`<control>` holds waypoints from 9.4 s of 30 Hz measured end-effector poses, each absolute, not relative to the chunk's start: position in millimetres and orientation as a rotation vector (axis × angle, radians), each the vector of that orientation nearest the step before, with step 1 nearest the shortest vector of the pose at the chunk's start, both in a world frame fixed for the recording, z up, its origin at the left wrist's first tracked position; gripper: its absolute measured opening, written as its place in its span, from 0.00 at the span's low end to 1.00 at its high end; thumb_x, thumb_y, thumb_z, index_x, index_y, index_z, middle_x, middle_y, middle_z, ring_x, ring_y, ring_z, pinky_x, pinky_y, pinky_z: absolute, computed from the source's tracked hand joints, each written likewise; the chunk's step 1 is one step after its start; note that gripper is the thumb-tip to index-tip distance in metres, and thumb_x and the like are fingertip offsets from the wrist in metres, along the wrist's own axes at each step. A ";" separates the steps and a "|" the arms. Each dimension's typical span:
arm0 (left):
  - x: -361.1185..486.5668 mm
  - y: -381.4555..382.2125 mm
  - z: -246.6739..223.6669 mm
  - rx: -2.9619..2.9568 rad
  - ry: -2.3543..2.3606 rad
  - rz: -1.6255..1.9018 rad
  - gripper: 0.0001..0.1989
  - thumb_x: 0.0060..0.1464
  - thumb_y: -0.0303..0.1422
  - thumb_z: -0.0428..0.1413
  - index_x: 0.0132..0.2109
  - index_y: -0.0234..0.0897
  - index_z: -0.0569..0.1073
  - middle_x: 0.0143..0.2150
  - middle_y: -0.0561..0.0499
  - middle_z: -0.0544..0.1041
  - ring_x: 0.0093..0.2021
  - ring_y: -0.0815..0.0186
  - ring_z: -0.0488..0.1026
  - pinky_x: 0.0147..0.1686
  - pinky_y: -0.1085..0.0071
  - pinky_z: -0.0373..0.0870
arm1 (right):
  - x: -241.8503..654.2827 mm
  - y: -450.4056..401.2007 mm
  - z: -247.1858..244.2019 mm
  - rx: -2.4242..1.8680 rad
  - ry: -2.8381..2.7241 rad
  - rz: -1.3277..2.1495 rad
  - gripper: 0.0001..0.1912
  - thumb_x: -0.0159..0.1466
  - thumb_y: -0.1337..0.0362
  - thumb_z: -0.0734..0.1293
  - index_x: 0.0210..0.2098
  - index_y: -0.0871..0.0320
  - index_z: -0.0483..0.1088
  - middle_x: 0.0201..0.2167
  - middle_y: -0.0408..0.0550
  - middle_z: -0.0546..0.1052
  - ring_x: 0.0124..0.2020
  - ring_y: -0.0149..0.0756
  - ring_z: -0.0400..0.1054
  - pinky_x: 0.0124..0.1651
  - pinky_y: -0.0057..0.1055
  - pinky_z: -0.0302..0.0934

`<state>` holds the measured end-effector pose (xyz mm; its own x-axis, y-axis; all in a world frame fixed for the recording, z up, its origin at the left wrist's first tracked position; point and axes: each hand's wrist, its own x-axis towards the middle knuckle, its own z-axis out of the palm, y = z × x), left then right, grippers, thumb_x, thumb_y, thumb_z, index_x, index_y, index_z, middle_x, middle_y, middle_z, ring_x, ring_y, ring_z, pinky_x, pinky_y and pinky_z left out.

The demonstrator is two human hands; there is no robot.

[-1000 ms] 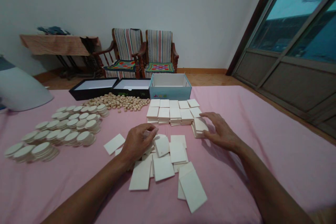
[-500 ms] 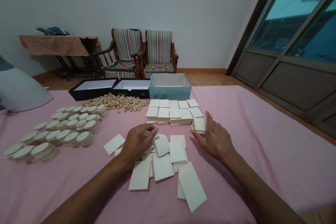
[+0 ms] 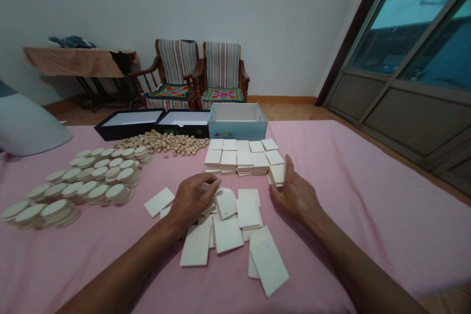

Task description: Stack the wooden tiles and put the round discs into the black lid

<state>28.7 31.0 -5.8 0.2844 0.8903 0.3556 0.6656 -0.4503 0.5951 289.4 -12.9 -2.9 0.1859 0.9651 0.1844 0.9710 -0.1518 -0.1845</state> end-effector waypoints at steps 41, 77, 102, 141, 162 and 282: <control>28.9 29.5 -4.0 2.275 1.378 0.960 0.11 0.56 0.37 0.52 0.34 0.38 0.77 0.33 0.49 0.80 0.34 0.61 0.77 0.39 0.67 0.70 | 267.3 -11.9 20.4 -1.801 -2.278 -0.181 0.16 0.56 0.61 0.65 0.44 0.60 0.67 0.39 0.55 0.72 0.43 0.46 0.61 0.43 0.37 0.49; 27.8 29.5 -5.7 2.280 1.380 0.942 0.11 0.57 0.37 0.52 0.34 0.38 0.76 0.34 0.49 0.80 0.35 0.62 0.76 0.39 0.67 0.70 | 328.1 -17.9 1.3 -1.927 -2.067 -0.185 0.22 0.56 0.67 0.66 0.50 0.59 0.62 0.45 0.55 0.69 0.45 0.44 0.63 0.41 0.35 0.56; 27.9 30.7 -7.3 2.326 1.322 1.003 0.09 0.56 0.36 0.53 0.35 0.37 0.76 0.34 0.49 0.80 0.36 0.62 0.76 0.38 0.67 0.71 | 277.6 -30.5 21.5 -1.766 -2.267 -0.147 0.16 0.62 0.65 0.61 0.49 0.60 0.65 0.43 0.54 0.73 0.43 0.44 0.63 0.43 0.37 0.52; 37.9 9.0 4.9 2.594 0.686 0.651 0.14 0.53 0.33 0.57 0.47 0.39 0.72 0.50 0.45 0.76 0.52 0.57 0.69 0.53 0.56 0.65 | 266.7 -48.6 31.2 -1.393 -2.474 0.521 0.21 0.55 0.70 0.65 0.49 0.57 0.66 0.48 0.52 0.71 0.49 0.42 0.62 0.51 0.40 0.56; 35.5 16.0 1.8 2.579 0.862 0.814 0.12 0.53 0.30 0.54 0.45 0.37 0.73 0.46 0.44 0.78 0.47 0.59 0.74 0.48 0.58 0.70 | 260.3 -43.2 42.8 -1.517 -2.498 0.165 0.19 0.55 0.68 0.64 0.47 0.59 0.65 0.44 0.53 0.70 0.47 0.44 0.59 0.49 0.40 0.52; 29.8 26.5 -5.7 2.255 1.301 1.136 0.08 0.54 0.30 0.53 0.37 0.37 0.77 0.37 0.49 0.81 0.38 0.62 0.77 0.42 0.67 0.72 | 229.2 -50.7 45.5 -1.624 -2.746 0.365 0.19 0.55 0.66 0.66 0.46 0.62 0.67 0.45 0.59 0.70 0.46 0.48 0.63 0.43 0.41 0.59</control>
